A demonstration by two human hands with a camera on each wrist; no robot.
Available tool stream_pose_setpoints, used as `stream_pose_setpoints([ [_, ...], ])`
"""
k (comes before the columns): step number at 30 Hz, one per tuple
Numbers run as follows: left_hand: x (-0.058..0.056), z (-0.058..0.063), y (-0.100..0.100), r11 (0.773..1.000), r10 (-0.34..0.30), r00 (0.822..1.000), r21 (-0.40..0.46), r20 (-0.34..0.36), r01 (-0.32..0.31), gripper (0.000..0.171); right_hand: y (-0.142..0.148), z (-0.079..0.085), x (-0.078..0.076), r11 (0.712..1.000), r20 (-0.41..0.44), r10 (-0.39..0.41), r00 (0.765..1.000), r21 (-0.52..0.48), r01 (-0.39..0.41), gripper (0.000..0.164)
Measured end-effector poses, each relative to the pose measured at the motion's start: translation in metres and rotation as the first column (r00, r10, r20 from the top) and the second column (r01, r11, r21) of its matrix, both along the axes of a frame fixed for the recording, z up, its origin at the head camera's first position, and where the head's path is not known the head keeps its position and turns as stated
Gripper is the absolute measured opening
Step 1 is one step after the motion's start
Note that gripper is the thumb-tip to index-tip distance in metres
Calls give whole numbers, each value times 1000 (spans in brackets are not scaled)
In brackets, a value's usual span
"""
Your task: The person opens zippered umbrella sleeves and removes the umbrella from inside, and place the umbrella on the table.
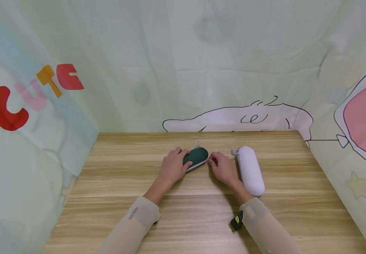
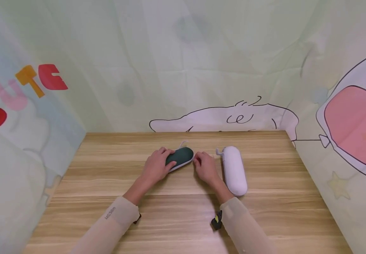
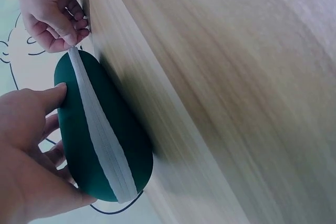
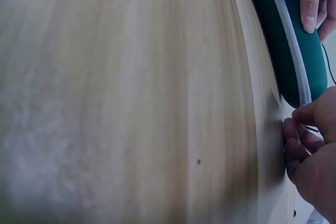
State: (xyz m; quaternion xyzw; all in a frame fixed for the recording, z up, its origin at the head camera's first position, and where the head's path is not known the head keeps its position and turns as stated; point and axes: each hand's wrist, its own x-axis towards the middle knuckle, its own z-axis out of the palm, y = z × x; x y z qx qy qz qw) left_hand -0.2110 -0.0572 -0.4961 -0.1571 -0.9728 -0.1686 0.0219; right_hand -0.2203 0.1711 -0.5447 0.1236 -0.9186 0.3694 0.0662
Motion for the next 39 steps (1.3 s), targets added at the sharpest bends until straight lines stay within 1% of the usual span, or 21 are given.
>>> stream_pose_setpoints([
  [7, 0, 1, 0, 1000, 3, 1000, -3, 0, -3, 46, 2, -3, 0, 1000, -28, 22, 999, -8, -22, 8],
  [16, 1, 2, -2, 1000, 22, 1000, -11, 8, -22, 47, -4, -4, -1, 1000, -41, -3, 999, -14, 3, 7],
  [19, 2, 2, 0, 1000, 22, 1000, -20, -2, -22, 47, -6, -4, -4, 1000, -58, -18, 998, 11, 19, 7],
  [23, 5, 1, 4, 999, -4, 1000, -47, -30, 3, 49, -8, -2, -6, 997, -70, -51, 996, 47, 54, 6],
  [26, 6, 0, 7, 997, -19, 999, -75, -50, 15, 52, -8, 0, -7, 996, -71, -60, 996, 63, 64, 6],
  [29, 7, -1, 8, 996, -13, 999, -86, -51, 9, 55, -6, 2, -8, 995, -82, -43, 996, 84, 50, 5],
  [34, 7, 0, 9, 997, 7, 999, -75, -38, -9, 55, -5, 4, -9, 993, -110, -16, 994, 116, 28, 5],
  [39, 6, 1, 9, 997, 27, 999, -74, -21, -28, 54, -5, 4, -9, 991, -118, -10, 993, 132, 25, 5],
])
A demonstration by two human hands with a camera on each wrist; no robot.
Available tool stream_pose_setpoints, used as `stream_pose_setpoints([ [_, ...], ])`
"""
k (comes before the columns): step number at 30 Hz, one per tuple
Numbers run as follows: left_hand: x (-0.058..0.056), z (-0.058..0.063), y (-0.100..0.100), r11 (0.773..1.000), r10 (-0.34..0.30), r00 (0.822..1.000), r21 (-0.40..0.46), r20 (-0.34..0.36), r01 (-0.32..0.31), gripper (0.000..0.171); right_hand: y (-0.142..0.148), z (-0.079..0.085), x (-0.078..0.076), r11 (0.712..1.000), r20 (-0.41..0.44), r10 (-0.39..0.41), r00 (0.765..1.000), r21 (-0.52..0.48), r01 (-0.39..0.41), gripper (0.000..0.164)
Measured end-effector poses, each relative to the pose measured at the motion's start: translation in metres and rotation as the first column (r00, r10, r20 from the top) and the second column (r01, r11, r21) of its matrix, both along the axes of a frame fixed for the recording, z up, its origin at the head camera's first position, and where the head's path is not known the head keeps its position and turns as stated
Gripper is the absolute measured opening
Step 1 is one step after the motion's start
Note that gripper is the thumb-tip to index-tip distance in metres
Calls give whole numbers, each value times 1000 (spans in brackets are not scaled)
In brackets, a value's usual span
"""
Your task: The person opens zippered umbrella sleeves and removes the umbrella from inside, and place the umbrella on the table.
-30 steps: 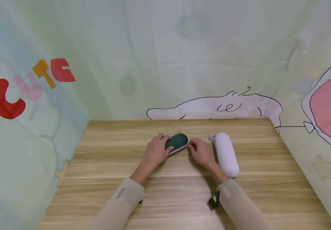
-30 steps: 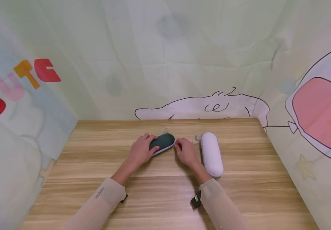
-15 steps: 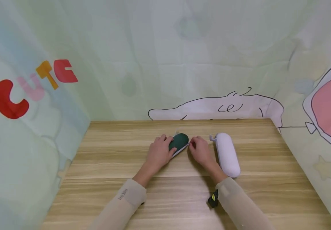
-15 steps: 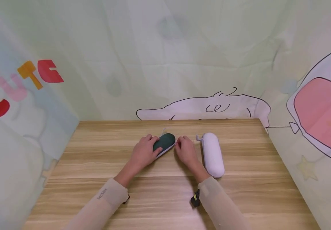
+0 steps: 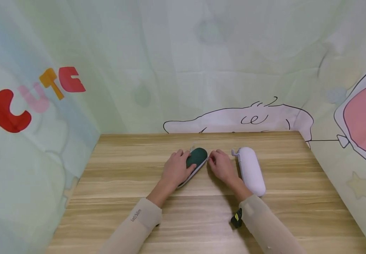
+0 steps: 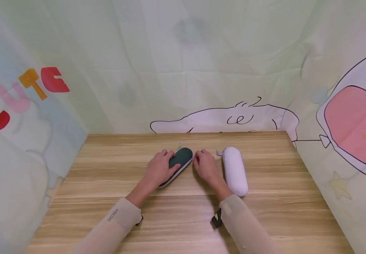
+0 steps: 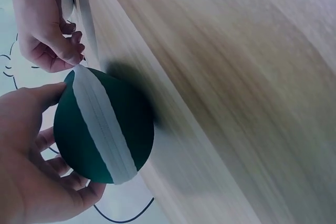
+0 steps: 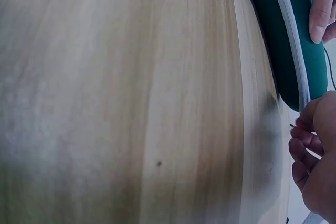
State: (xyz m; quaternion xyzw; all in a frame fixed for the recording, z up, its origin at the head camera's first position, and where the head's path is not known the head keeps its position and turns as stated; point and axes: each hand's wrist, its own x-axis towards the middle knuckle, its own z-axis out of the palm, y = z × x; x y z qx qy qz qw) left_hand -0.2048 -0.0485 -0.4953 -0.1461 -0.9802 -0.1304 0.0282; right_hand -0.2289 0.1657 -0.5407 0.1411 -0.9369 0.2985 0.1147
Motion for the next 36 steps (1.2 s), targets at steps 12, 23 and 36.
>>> stream_pose_setpoints([
  [12, 0, 3, 0, 999, 29, 1000, 15, 1, -29, 51, 2, -2, -1, 999, -39, 50, 998, -3, -50, 7],
  [23, 2, 4, 1, 999, 37, 999, 16, 36, -38, 53, 2, -2, 3, 998, -53, 65, 996, 24, -63, 6],
  [36, 1, 0, 1, 998, 45, 999, 41, 14, -45, 52, 1, 2, 7, 994, -2, 97, 995, 48, -96, 3],
])
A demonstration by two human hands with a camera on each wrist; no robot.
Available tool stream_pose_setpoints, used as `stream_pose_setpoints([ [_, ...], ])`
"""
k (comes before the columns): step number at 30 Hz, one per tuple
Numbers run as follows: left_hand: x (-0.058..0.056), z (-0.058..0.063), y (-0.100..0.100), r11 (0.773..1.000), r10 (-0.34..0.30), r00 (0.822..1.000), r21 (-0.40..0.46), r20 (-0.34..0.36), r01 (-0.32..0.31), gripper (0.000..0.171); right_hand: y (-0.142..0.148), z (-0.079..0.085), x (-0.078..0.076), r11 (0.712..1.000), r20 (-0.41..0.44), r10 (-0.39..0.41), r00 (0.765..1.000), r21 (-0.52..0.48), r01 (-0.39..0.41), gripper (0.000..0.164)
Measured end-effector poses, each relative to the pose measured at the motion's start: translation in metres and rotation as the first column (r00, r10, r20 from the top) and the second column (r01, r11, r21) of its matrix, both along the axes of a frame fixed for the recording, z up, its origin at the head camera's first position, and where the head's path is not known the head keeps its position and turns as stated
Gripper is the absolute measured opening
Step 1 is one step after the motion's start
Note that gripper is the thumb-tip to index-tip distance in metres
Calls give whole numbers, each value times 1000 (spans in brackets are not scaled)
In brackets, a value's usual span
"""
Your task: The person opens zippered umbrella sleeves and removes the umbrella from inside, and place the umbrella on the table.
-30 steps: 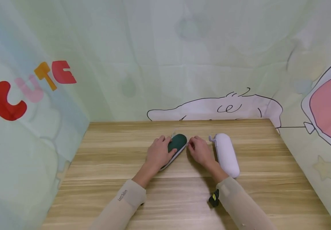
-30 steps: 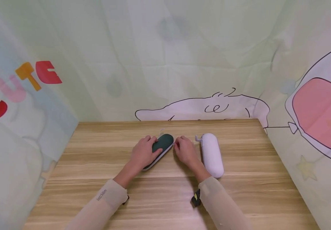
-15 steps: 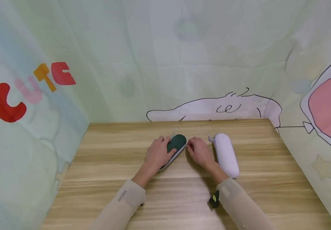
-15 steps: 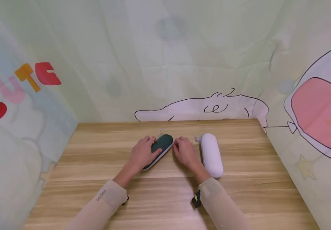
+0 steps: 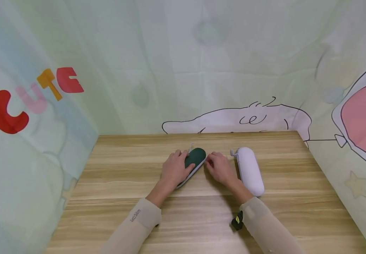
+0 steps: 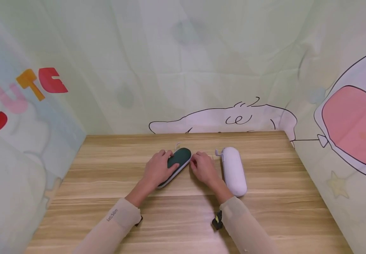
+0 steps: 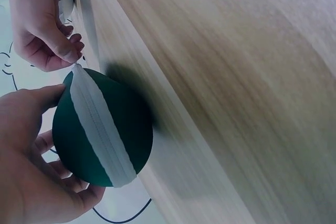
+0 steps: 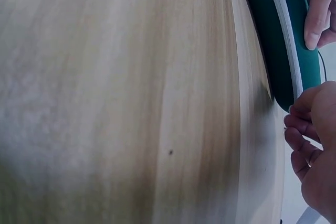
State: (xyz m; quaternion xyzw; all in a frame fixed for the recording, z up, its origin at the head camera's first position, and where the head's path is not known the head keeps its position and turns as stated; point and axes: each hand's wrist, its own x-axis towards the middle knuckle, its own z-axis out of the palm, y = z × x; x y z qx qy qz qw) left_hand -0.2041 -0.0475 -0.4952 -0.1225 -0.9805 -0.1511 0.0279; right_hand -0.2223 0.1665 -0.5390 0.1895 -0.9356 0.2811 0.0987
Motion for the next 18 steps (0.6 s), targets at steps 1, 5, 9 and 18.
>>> stream_pose_setpoints([
  [1, 0, 0, 0, 1000, 1, 1000, 0, 0, -1, 52, 0, 1, 1, 1000, 6, 4, 1000, 3, -4, 3],
  [5, 0, 0, 1, 1000, 7, 1000, -4, 1, -7, 52, -1, 3, 2, 1000, 36, 22, 999, 5, -22, 4],
  [9, 0, 1, 2, 1000, 6, 1000, -2, 3, -6, 53, -1, 4, 3, 1000, 44, 26, 999, 3, -26, 4],
  [18, -1, 2, -1, 1000, 6, 1000, 17, 22, -6, 54, -3, 6, 3, 999, 55, 32, 998, 6, -32, 5],
])
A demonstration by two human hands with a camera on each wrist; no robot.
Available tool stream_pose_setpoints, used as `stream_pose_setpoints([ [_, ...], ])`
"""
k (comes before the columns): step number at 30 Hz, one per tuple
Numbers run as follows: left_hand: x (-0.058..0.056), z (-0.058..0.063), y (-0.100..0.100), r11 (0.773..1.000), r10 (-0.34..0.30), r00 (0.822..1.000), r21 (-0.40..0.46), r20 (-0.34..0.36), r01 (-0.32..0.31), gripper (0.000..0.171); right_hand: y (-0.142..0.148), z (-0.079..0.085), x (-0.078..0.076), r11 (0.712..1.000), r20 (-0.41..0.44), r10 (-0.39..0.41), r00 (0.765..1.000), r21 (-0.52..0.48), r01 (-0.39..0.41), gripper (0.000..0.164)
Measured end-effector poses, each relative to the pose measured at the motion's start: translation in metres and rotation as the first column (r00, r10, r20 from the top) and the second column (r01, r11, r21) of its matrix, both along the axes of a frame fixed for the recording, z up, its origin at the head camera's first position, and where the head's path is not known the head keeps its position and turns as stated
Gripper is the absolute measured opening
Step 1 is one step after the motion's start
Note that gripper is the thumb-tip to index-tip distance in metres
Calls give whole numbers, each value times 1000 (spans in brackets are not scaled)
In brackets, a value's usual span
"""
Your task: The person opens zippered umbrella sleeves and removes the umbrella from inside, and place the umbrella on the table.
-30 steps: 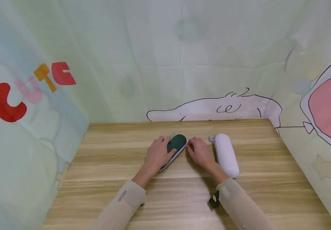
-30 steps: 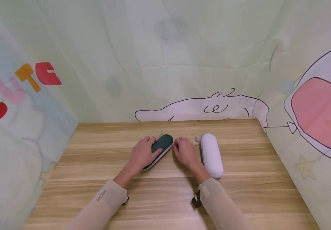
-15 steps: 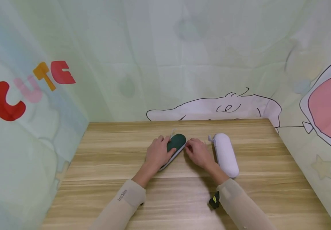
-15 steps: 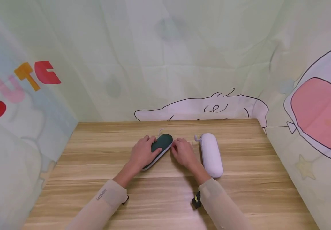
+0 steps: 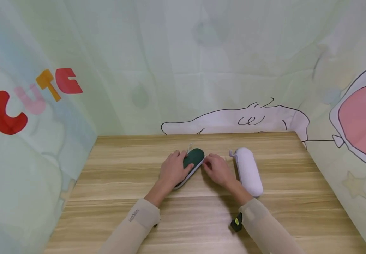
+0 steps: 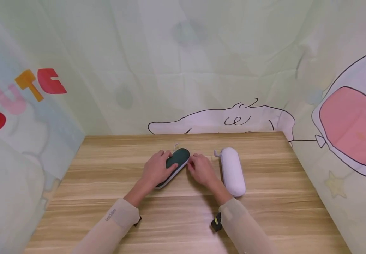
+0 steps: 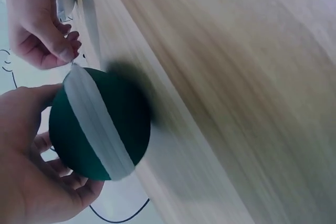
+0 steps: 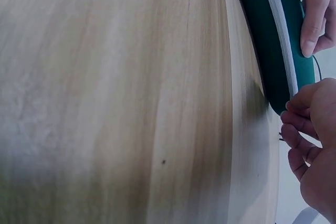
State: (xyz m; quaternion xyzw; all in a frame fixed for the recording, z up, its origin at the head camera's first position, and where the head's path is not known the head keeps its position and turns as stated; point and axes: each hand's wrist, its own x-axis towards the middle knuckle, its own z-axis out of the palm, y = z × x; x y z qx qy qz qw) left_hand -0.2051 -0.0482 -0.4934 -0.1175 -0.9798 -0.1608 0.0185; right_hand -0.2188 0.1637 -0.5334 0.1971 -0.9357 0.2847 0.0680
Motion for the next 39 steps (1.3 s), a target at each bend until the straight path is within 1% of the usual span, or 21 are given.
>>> stream_pose_setpoints([
  [4, 3, 0, 3, 999, 25, 1000, 21, 2, -25, 57, -2, -1, -1, 1000, -33, -18, 999, 1, 18, 5],
  [9, 9, -2, 12, 996, 76, 997, 45, 23, -77, 68, -4, -2, -6, 999, -95, -31, 995, 7, 32, 5],
  [11, 11, -3, 14, 995, 82, 996, 52, 29, -83, 71, -5, -3, -8, 999, -124, -32, 992, 11, 34, 6],
  [13, 13, -2, 15, 996, 73, 997, 58, 23, -74, 71, -5, -3, -10, 999, -150, -32, 988, 13, 34, 6],
  [15, 14, -1, 15, 998, 34, 999, 50, -10, -33, 68, -5, -3, -11, 999, -169, -31, 985, 8, 32, 7],
  [16, 14, -1, 14, 999, 3, 999, 36, -36, -1, 66, -4, -2, -12, 999, -175, -30, 984, 6, 31, 8],
  [18, 12, -2, 11, 996, -84, 992, -3, -93, 84, 62, -4, -2, -13, 999, -179, -32, 983, 11, 34, 8],
  [19, 10, -3, 9, 990, -138, 983, -30, -122, 135, 60, -4, -2, -14, 999, -177, -32, 984, 14, 35, 9],
  [20, 8, -4, 7, 981, -194, 970, -57, -146, 188, 59, -4, -2, -14, 999, -174, -33, 984, 20, 38, 9],
  [22, 4, -8, 2, 953, -301, 938, -98, -173, 288, 59, -3, -2, -15, 999, -165, -37, 986, 32, 42, 9],
  [24, 0, -12, -2, 921, -388, 906, -113, -167, 374, 60, -3, -1, -16, 998, -150, -39, 988, 39, 46, 9],
  [26, -3, -15, -6, 895, -446, 883, -104, -146, 435, 62, -3, -1, -17, 998, -140, -44, 989, 43, 50, 8],
  [28, -5, -19, -9, 877, -480, 868, -90, -126, 472, 63, -3, 0, -18, 997, -124, -49, 991, 46, 55, 8],
  [30, -7, -22, -12, 869, -494, 862, -84, -114, 487, 64, -3, 0, -19, 997, -106, -53, 993, 48, 58, 8],
  [34, -8, -25, -14, 867, -498, 858, -83, -126, 491, 62, -3, -1, -19, 998, -88, -50, 995, 44, 54, 8],
  [39, -8, -27, -14, 873, -488, 863, -81, -130, 481, 61, -2, -1, -18, 999, -92, -36, 995, 38, 39, 9],
])
